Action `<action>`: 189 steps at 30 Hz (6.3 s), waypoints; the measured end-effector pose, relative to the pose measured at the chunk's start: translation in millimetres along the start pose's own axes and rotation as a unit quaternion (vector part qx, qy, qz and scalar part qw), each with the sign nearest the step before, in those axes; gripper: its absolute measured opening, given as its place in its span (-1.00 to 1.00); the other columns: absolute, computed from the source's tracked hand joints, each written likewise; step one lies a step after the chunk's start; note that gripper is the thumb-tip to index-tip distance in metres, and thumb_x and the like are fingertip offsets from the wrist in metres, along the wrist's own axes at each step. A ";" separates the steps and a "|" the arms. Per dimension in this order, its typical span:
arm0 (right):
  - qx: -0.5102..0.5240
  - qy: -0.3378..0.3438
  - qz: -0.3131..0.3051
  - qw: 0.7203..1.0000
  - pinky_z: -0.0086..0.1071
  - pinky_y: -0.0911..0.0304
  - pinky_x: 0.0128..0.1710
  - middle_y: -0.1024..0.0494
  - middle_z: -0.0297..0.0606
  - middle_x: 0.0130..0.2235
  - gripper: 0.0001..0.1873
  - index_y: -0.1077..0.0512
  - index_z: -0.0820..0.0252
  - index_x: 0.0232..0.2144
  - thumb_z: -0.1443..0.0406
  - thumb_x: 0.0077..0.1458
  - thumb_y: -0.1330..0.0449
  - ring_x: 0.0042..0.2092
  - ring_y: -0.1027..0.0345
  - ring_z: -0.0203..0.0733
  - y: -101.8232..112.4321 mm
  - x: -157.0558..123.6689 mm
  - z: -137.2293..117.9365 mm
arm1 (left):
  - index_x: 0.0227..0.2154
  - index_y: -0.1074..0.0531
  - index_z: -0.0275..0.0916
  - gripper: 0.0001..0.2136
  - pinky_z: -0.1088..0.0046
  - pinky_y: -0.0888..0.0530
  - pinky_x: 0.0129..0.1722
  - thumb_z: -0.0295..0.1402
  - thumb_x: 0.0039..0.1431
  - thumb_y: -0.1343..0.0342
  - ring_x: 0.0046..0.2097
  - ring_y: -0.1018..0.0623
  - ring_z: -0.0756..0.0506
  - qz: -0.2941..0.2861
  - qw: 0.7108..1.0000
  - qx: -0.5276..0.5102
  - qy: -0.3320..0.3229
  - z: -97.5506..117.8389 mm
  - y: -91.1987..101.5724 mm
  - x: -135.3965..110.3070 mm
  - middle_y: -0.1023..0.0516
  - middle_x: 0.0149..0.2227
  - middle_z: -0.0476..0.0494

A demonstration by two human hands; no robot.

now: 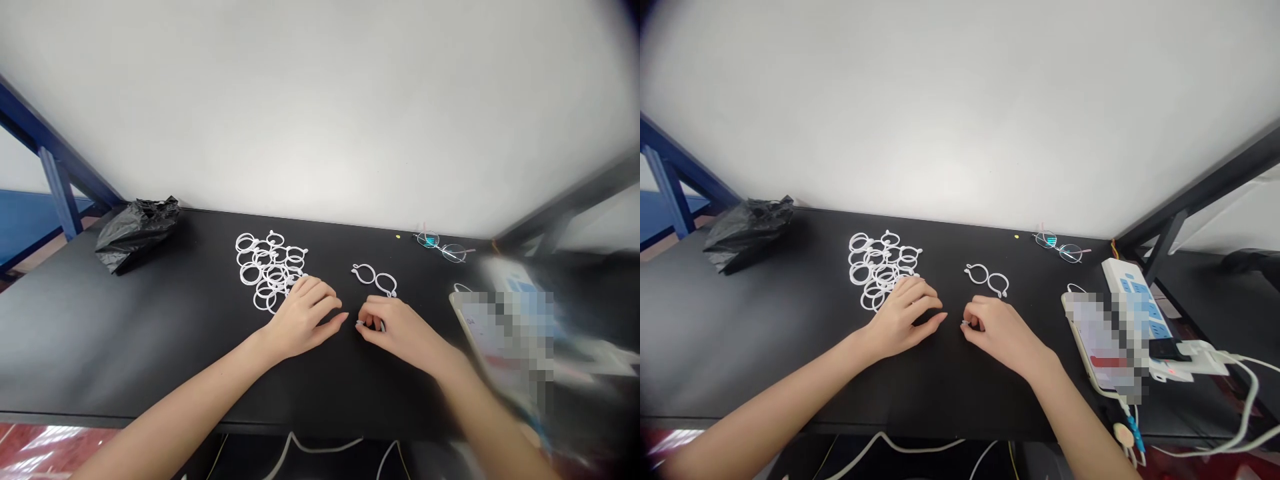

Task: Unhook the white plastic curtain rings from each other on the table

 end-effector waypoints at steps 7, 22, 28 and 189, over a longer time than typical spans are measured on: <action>0.347 0.045 0.185 0.918 -0.39 -0.44 -0.38 -0.60 -0.27 -0.38 -0.91 -0.48 0.17 -0.34 0.26 0.11 -0.27 -0.36 -0.52 -0.21 -2.1 22.8 -10.9 | 0.17 -0.13 -0.23 -0.61 0.17 -0.36 0.08 -0.28 0.35 0.04 0.11 -0.36 -0.21 -0.002 0.990 -0.108 0.091 -9.9 1.2 -4.5 -0.35 0.09 -0.33; 0.604 0.028 0.099 0.790 -0.38 -0.50 -0.29 -0.61 -0.34 -0.41 -0.91 -0.54 0.16 -0.44 0.28 0.08 -0.34 -0.36 -0.53 -0.27 -40.6 22.5 -23.4 | -0.47 -0.28 -0.22 -0.75 0.45 -0.30 -0.44 -0.35 0.32 0.17 -0.52 -0.31 0.00 0.043 0.995 -0.067 0.066 -7.1 2.6 0.7 -0.36 -0.57 0.01; 0.569 0.026 0.107 0.815 -0.34 -0.51 -0.29 -0.61 -0.31 -0.41 -0.88 -0.55 0.18 -0.44 0.25 0.06 -0.35 -0.36 -0.54 -0.23 -40.0 22.7 -20.6 | -0.45 -0.30 -0.22 -0.77 0.43 -0.31 -0.43 -0.37 0.31 0.17 -0.50 -0.30 -0.01 0.030 0.997 -0.033 0.055 -5.9 2.9 1.6 -0.37 -0.55 0.00; 0.243 0.112 0.279 0.922 -0.34 -0.47 -0.37 -0.59 -0.29 -0.42 -0.95 -0.49 0.14 -0.37 0.30 0.10 -0.30 -0.40 -0.51 -0.20 -31.4 12.8 -12.8 | -0.45 -0.31 -0.24 -0.73 0.57 -0.18 -0.60 -0.25 0.35 0.06 -0.64 -0.25 0.08 -0.004 0.998 0.051 0.034 -12.8 6.2 -3.5 -0.27 -0.67 0.12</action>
Point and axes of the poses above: each hand's wrist, its own x-axis towards the middle knuckle, its own y-axis out of the back of the hand, z = x × y, the point moved 4 cm from there along x, towards the middle knuckle
